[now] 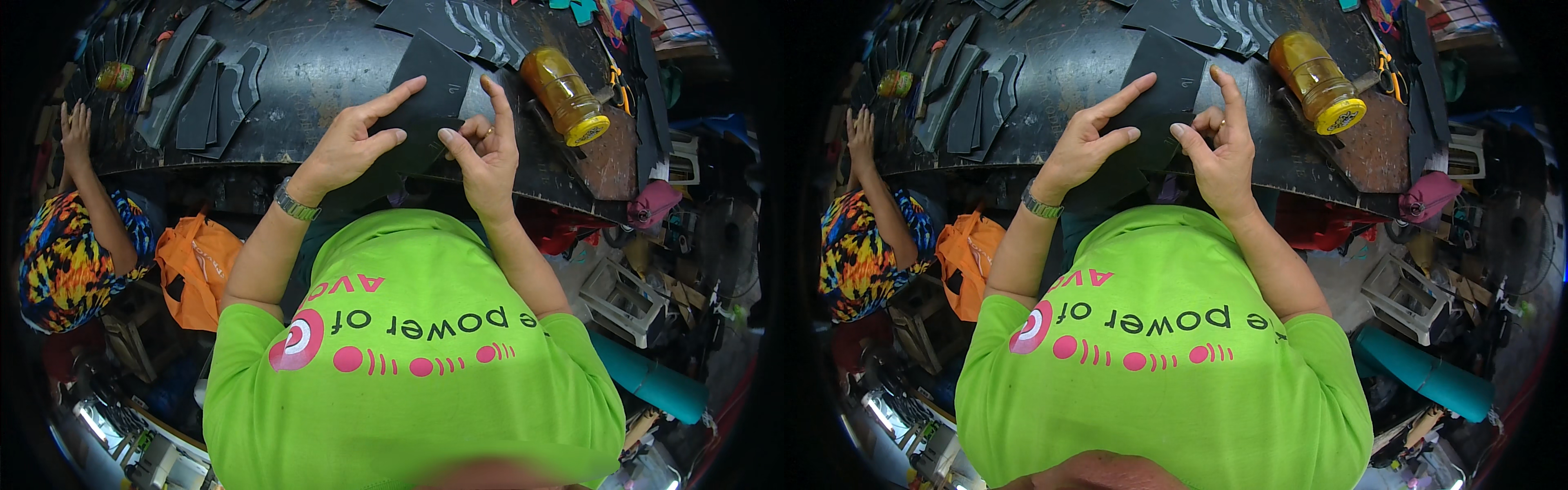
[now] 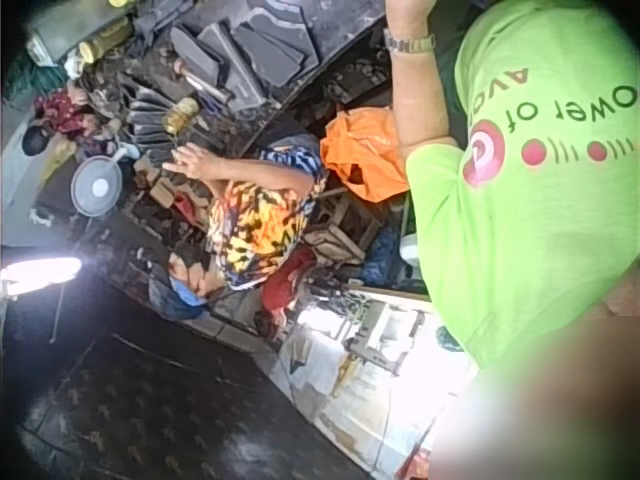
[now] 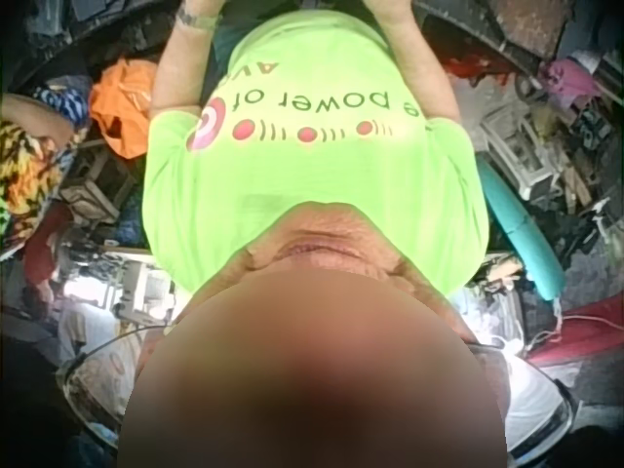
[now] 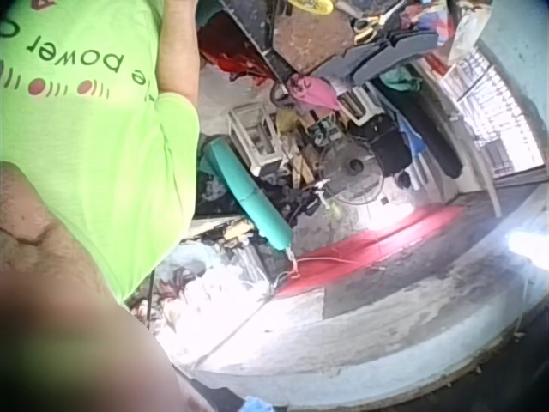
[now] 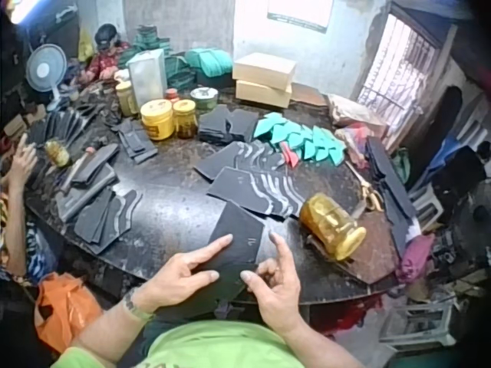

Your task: The person repeatedly picks up small black plastic pieces from a table, aligns them with other pieces, and places them back down. The person handles the pieces one at a time, occasionally moving a yellow jar aside to access more parts.

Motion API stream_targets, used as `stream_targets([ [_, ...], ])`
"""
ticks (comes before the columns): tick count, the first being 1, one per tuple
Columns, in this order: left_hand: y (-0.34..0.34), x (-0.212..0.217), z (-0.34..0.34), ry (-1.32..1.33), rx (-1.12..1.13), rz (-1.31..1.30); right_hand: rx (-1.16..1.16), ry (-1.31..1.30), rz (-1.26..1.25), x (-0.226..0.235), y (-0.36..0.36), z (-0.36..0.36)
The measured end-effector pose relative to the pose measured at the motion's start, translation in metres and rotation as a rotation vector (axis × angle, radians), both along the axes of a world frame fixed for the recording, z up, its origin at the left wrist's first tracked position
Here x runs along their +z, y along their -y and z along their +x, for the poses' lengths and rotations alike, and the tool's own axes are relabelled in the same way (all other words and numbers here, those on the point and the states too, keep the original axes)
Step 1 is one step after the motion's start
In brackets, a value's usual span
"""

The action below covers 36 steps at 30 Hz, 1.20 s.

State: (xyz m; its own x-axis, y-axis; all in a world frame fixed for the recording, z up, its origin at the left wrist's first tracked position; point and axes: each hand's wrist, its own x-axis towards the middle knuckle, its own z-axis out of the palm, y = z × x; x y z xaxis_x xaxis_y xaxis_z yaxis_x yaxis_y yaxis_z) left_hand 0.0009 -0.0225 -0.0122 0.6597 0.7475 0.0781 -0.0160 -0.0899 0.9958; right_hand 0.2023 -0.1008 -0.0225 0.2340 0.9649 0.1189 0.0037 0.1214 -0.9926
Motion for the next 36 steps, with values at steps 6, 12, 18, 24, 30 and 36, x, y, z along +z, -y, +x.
stream_targets([
  [6,-0.001,-0.002,-0.003,0.019,-0.021,0.003,0.029,-0.169,-0.072,0.003,-0.003,0.001],
  [12,-0.001,-0.004,-0.005,0.040,-0.022,-0.006,0.084,-0.344,-0.113,-0.003,-0.007,0.004],
  [18,-0.002,0.004,-0.005,0.059,-0.048,0.011,0.117,-0.562,-0.245,-0.006,-0.011,0.010],
  [24,-0.027,0.026,0.000,-0.099,-0.223,0.112,0.113,-0.601,-0.231,-0.009,-0.012,0.018],
  [30,-0.064,0.019,0.026,-0.423,-0.243,0.305,0.174,0.133,-0.648,0.021,-0.010,0.042],
  [36,-0.032,-0.012,0.025,-0.546,0.217,0.913,0.196,0.565,-0.300,0.039,0.000,0.029],
])
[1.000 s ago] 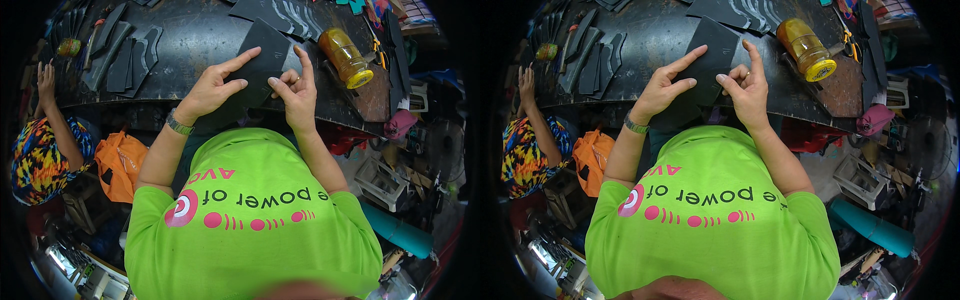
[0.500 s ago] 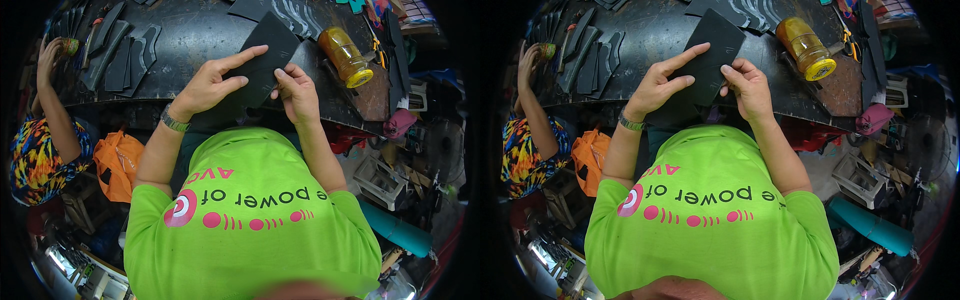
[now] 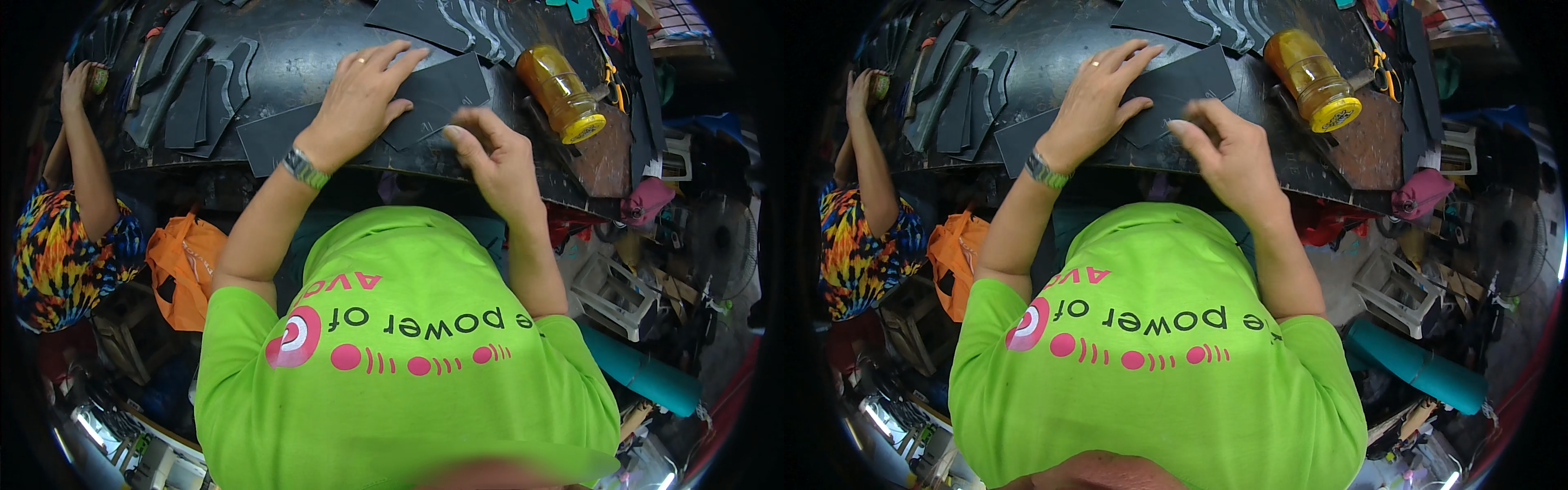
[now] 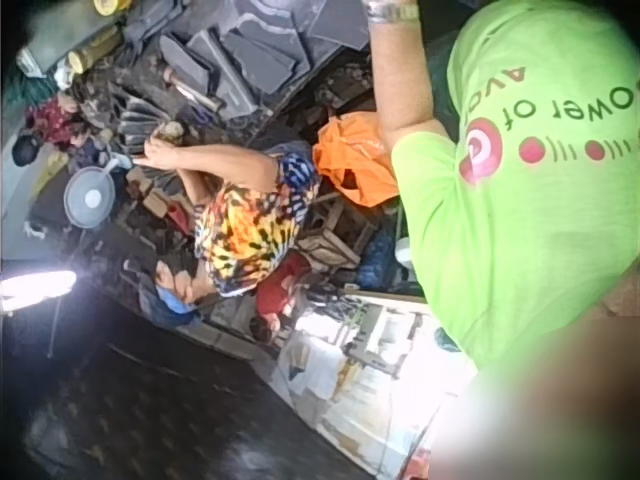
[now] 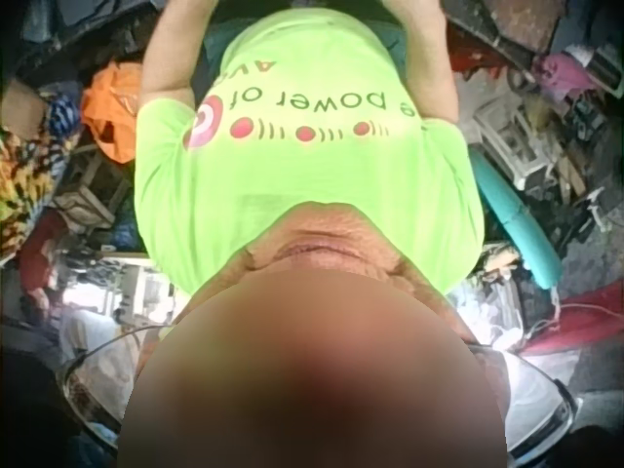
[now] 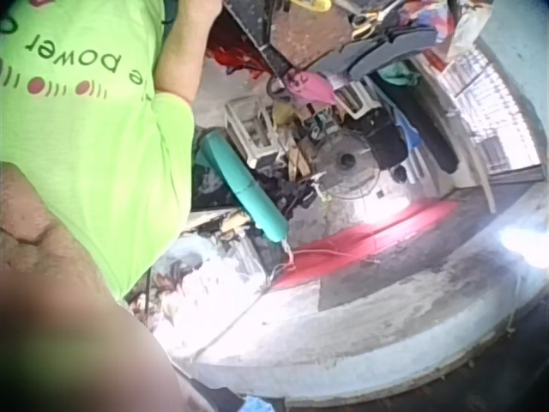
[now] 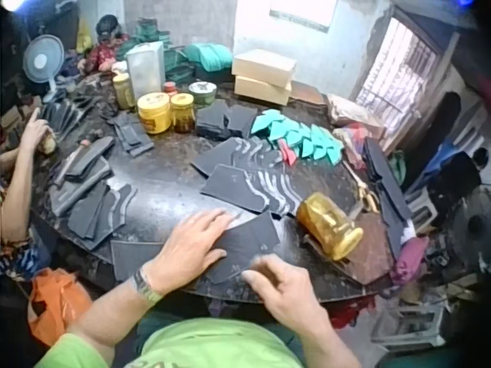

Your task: The person repeatedly picks up small black plastic pieces from a table, aligns them with other pieces, and places them back down. The person handles the pieces one at a time, occasionally moving a yellow jar aside to access more parts.

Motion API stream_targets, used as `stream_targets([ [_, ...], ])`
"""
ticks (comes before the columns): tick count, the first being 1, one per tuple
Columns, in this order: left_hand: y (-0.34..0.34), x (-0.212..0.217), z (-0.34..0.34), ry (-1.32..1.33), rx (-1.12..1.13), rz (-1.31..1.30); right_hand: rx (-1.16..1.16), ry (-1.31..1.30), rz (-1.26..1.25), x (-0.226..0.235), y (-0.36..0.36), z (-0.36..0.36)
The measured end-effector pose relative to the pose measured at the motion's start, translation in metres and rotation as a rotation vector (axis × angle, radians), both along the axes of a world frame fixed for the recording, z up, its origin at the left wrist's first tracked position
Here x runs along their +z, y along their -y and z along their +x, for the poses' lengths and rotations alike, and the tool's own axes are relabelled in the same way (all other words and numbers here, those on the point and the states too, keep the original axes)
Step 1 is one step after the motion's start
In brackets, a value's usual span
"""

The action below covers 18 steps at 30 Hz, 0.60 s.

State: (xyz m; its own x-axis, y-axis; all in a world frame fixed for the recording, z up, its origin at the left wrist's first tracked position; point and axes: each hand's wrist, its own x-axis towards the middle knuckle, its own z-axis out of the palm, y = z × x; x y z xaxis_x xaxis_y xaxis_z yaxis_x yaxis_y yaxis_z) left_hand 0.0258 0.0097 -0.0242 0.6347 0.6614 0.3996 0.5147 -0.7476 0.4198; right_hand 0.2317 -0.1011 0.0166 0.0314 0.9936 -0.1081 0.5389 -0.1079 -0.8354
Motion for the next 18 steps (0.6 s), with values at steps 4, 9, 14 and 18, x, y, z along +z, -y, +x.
stream_targets([
  [4,0.038,-0.013,-0.019,-0.060,0.123,0.024,0.297,-0.131,0.402,-0.027,-0.014,-0.038],
  [9,0.066,-0.020,-0.046,-0.198,0.219,0.000,0.501,0.385,0.420,-0.057,-0.025,-0.063],
  [14,0.067,-0.016,-0.055,-0.231,0.220,-0.040,0.425,0.404,0.399,-0.064,-0.024,-0.063],
  [18,0.065,-0.011,-0.065,-0.274,0.276,-0.039,0.349,0.453,0.381,-0.063,-0.019,-0.053],
])
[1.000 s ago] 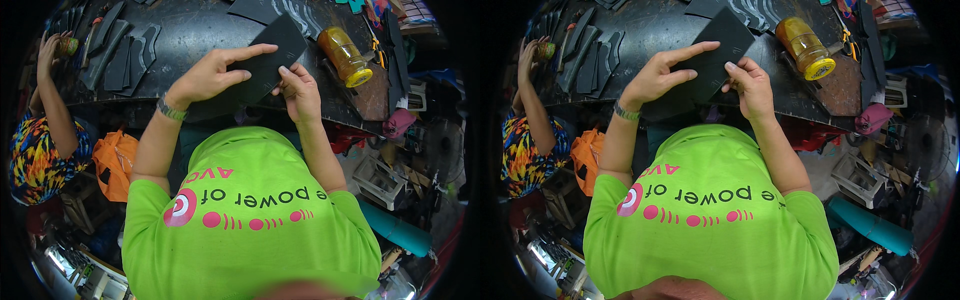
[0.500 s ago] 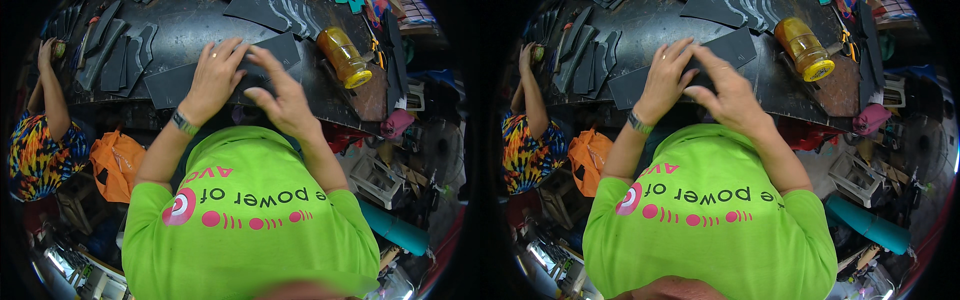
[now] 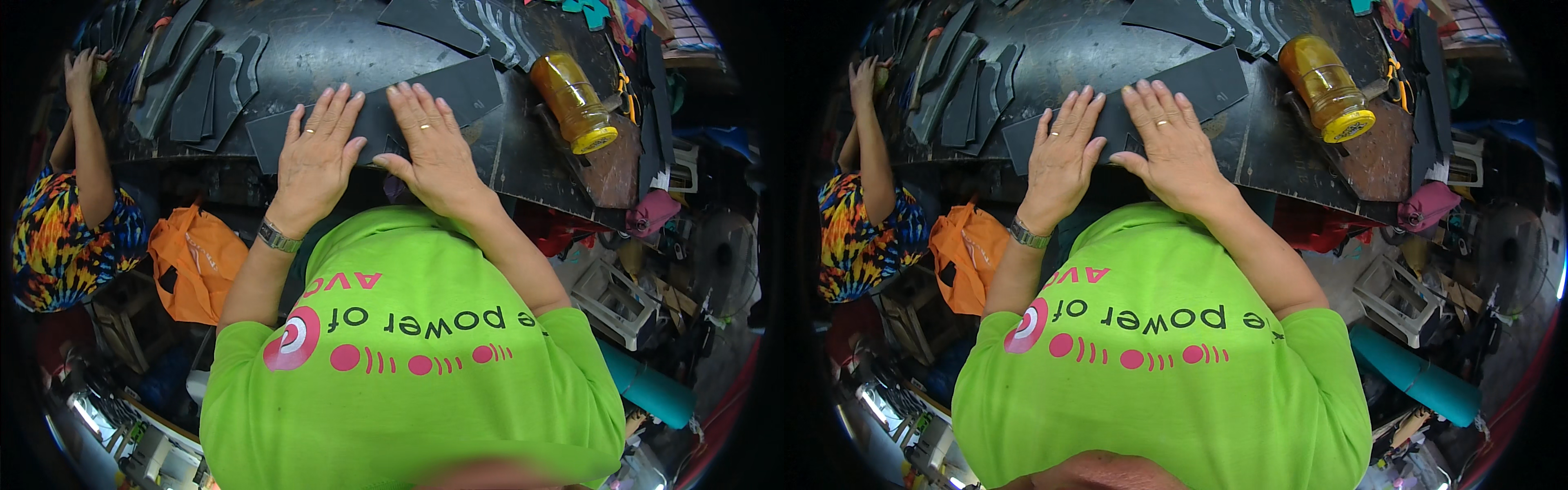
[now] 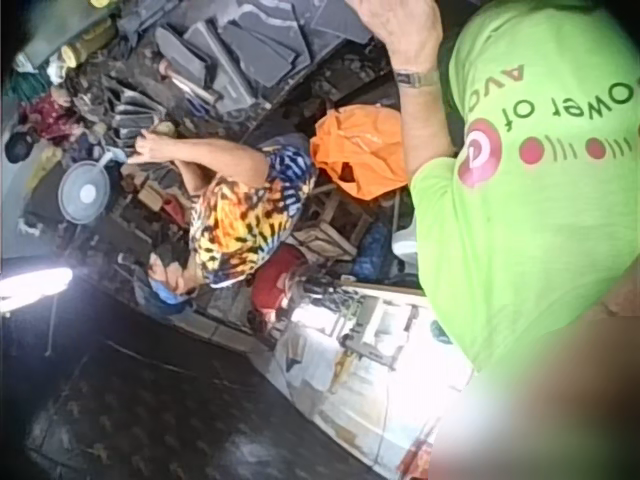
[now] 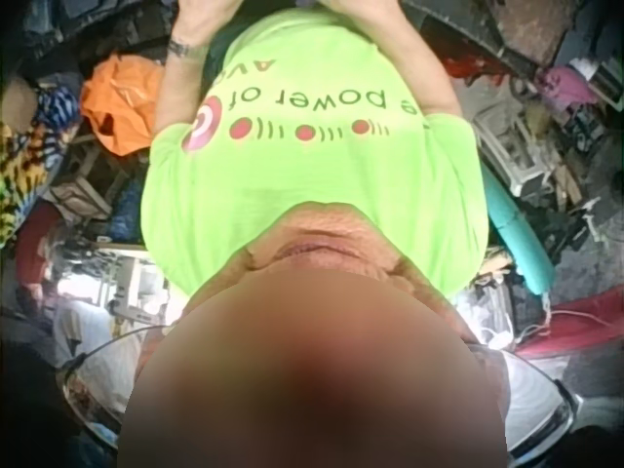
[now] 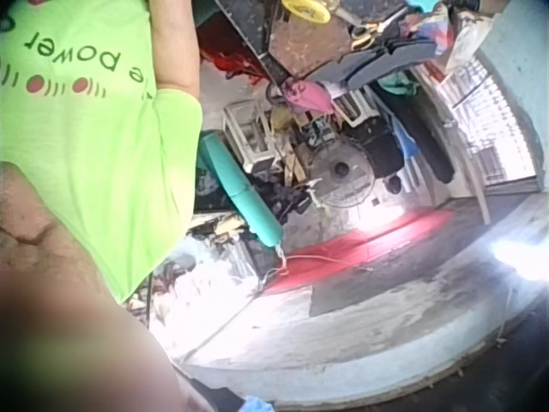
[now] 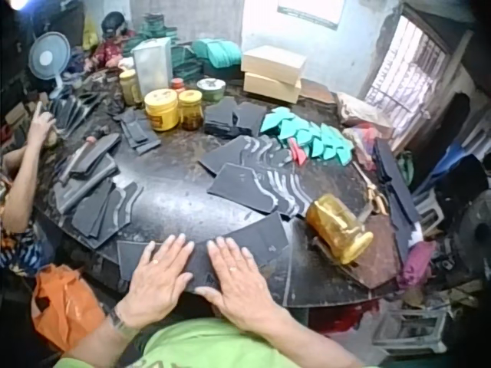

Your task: The person repeatedly picks up small black plastic pieces from a table, aligns them with other pieces, and places them back down. The person handles the pieces one at a time, occasionally moving a yellow jar aside to access more parts.

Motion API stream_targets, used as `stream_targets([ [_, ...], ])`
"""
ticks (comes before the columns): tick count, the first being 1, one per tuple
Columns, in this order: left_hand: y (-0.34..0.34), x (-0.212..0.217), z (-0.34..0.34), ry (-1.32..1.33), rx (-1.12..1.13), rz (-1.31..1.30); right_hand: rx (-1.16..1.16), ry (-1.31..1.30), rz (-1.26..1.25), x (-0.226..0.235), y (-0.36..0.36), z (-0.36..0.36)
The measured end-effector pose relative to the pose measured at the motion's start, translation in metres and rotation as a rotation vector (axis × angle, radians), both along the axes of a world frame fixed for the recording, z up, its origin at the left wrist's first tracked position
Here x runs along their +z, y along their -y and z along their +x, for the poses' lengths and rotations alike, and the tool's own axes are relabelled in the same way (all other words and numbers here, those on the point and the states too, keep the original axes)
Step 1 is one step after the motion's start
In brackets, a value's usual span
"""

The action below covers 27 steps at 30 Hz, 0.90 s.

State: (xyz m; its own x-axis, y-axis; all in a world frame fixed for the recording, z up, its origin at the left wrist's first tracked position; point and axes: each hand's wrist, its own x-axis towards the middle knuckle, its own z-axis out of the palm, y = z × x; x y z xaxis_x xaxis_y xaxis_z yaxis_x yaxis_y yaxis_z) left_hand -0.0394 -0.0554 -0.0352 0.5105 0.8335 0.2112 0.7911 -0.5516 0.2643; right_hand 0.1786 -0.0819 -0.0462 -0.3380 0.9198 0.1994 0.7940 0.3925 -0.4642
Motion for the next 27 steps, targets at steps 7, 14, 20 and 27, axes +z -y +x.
stream_targets([
  [7,0.006,-0.004,-0.021,-0.038,0.089,0.036,-0.155,0.088,-0.059,0.003,0.022,0.025],
  [14,0.009,-0.006,-0.040,-0.051,0.096,0.038,-0.268,0.119,-0.057,0.010,0.041,0.042],
  [20,-0.008,0.020,-0.046,0.154,0.003,-0.094,-0.115,-0.173,0.054,0.032,0.003,0.041],
  [27,-0.009,0.037,-0.035,0.264,-0.051,-0.067,0.090,0.047,0.128,0.041,-0.039,0.030],
])
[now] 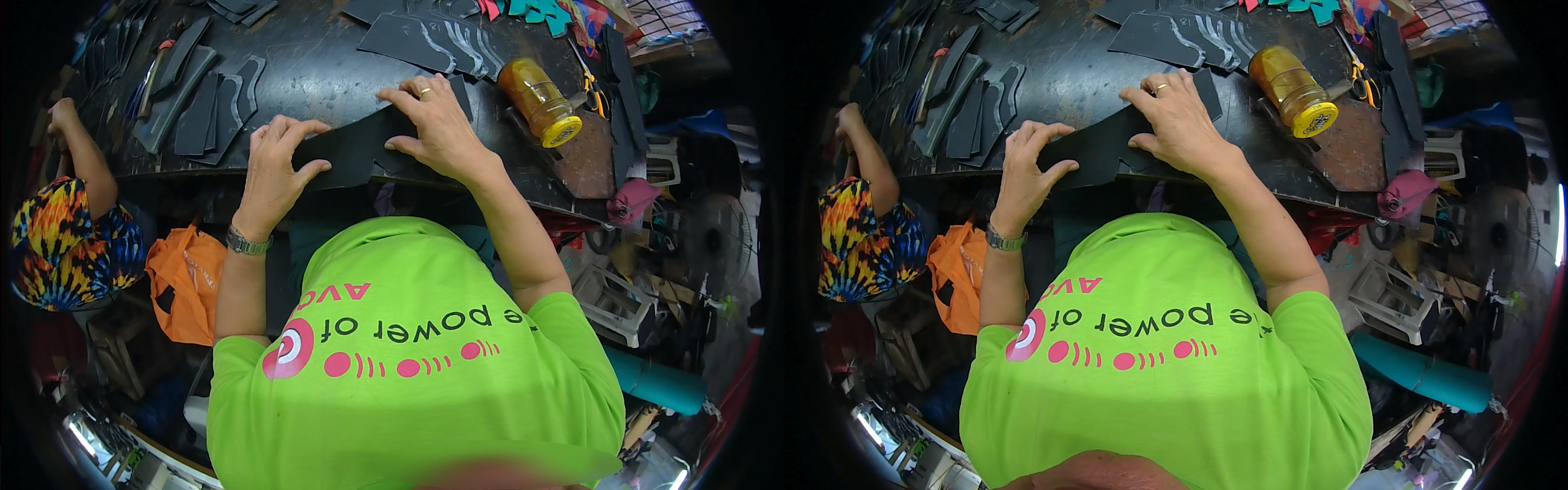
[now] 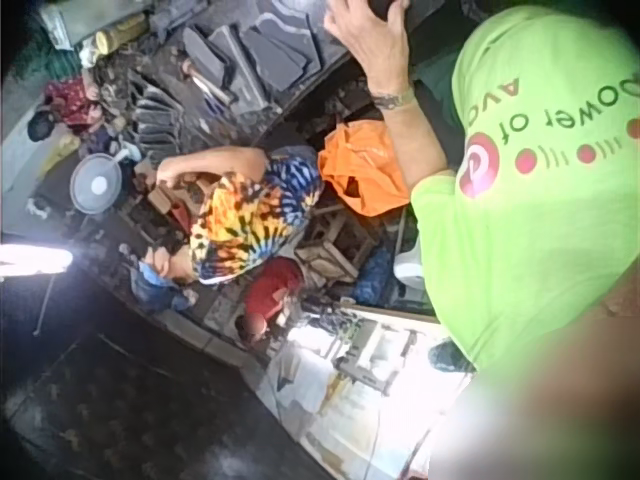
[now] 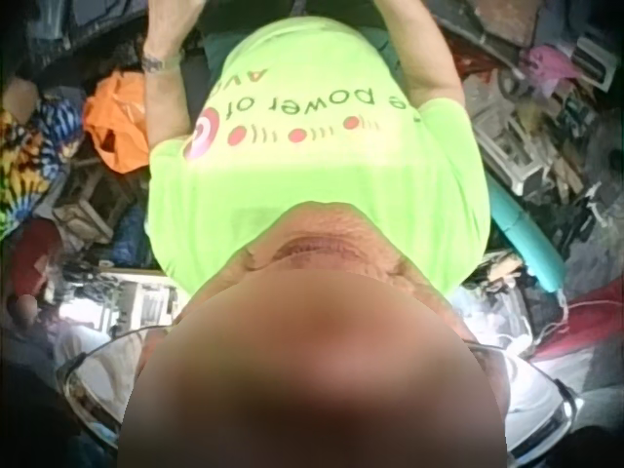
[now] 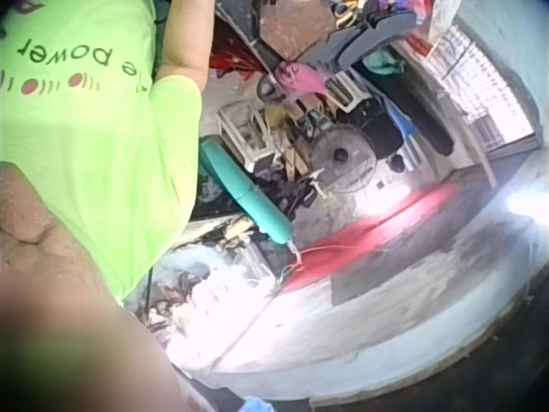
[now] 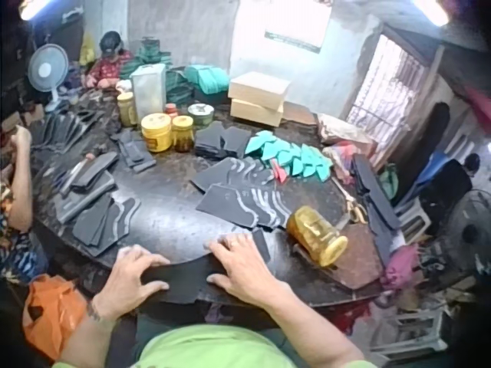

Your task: The person repeatedly picks up small black plastic pieces from a table, aligns them with other pieces, and places them back down. The person handles the pieces one at a time, occasionally moving a yellow jar aside to access more parts.

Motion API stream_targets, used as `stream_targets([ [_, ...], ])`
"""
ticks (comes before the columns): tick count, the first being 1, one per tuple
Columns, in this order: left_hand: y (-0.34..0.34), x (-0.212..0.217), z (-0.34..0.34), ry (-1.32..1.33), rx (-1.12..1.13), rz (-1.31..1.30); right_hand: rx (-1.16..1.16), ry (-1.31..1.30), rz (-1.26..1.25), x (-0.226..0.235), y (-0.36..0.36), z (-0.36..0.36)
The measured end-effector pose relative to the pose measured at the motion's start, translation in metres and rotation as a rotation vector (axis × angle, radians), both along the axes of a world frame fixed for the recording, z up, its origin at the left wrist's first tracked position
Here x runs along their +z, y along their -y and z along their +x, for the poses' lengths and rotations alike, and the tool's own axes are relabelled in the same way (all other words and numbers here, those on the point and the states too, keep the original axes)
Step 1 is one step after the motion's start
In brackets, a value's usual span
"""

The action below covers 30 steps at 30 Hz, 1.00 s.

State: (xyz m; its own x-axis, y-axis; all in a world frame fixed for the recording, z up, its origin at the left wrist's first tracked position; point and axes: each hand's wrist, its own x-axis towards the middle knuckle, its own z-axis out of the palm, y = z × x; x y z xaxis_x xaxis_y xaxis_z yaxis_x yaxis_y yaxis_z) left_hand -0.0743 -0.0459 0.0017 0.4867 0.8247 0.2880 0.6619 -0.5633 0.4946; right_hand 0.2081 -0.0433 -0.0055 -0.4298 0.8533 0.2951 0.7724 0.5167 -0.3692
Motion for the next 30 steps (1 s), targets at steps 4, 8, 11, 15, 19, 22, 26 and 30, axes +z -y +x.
stream_targets([
  [4,0.006,0.004,0.006,0.038,0.011,0.096,0.037,-0.129,-0.059,0.007,-0.001,-0.002],
  [8,0.012,0.021,0.010,0.023,-0.036,0.271,0.106,-0.189,-0.003,0.027,0.013,0.002],
  [11,0.014,0.033,0.016,0.173,0.063,0.495,0.085,-0.202,0.061,0.053,0.037,0.021],
  [15,0.007,0.031,0.018,0.383,0.201,0.536,-0.232,-0.223,0.262,0.093,0.054,0.094],
  [19,-0.009,0.005,0.019,0.338,0.060,0.204,-0.492,-0.488,0.376,0.111,0.048,0.213],
  [22,-0.006,-0.025,0.035,0.375,0.085,0.057,-0.601,-0.733,0.414,0.108,0.023,0.322],
  [26,0.000,-0.044,0.045,0.074,0.024,0.278,-0.726,-0.824,0.440,0.077,-0.009,0.440],
  [30,0.001,-0.047,0.048,0.068,0.067,0.210,-0.910,-0.684,0.395,0.035,-0.043,0.511],
])
